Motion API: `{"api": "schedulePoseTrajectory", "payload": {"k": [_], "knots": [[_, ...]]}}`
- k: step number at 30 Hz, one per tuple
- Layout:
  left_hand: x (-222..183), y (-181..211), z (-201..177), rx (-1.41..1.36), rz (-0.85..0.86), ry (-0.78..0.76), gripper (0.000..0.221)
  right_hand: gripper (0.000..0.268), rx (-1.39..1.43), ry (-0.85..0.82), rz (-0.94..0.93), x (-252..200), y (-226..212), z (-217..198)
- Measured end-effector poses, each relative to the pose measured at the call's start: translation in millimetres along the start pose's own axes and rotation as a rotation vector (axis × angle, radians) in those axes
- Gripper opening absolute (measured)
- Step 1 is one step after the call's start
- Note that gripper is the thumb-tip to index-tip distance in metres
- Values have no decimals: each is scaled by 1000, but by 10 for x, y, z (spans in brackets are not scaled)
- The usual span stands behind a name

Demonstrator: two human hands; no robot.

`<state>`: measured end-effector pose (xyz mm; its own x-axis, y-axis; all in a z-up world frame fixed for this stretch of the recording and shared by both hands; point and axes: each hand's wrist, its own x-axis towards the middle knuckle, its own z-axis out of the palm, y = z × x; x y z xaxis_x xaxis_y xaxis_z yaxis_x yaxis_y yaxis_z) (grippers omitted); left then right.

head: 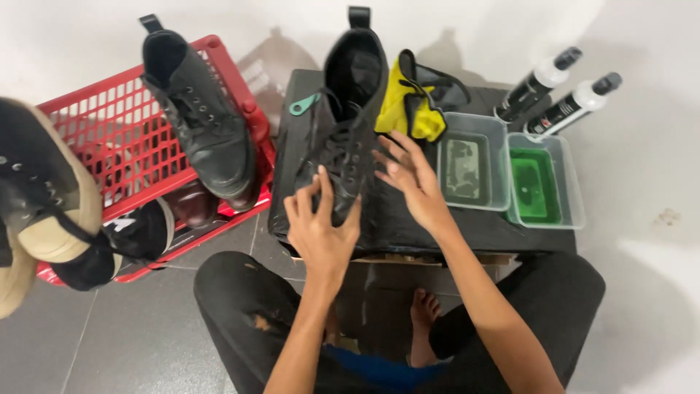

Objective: Cleaning the upper part of a black leather boot using brushes and a cloth.

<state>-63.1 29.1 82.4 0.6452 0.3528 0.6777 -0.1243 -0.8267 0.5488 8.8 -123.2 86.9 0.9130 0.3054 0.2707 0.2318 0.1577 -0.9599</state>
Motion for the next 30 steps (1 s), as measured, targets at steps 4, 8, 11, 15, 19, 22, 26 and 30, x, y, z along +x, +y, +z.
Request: {"api": "schedulePoseTrajectory", "payload": {"k": [4,8,11,15,19,22,26,30], "knots": [[-276,165,251,44,31,-45,60,73,-104,48,175,-90,-122,-7],[-472,192,443,81,14,-68,61,78,-87,7,241,-133,-48,-145],[-596,196,548,144,14,-71,64,82,-53,-11,249,-156,92,-193],[-645,242,596,204,-11,-53,63,90,-9,-20,285,-157,187,-219],[-647,299,646,238,-25,-44,60,89,15,-12,297,-140,346,-259],[-664,325,692,273,-43,-42,65,90,-36,-22,311,-114,410,-296],[-583,391,660,225,-106,-50,65,72,-155,59,281,-29,160,-205],[-514,465,567,155,-151,-60,60,47,-431,305,269,113,153,-254]]}}
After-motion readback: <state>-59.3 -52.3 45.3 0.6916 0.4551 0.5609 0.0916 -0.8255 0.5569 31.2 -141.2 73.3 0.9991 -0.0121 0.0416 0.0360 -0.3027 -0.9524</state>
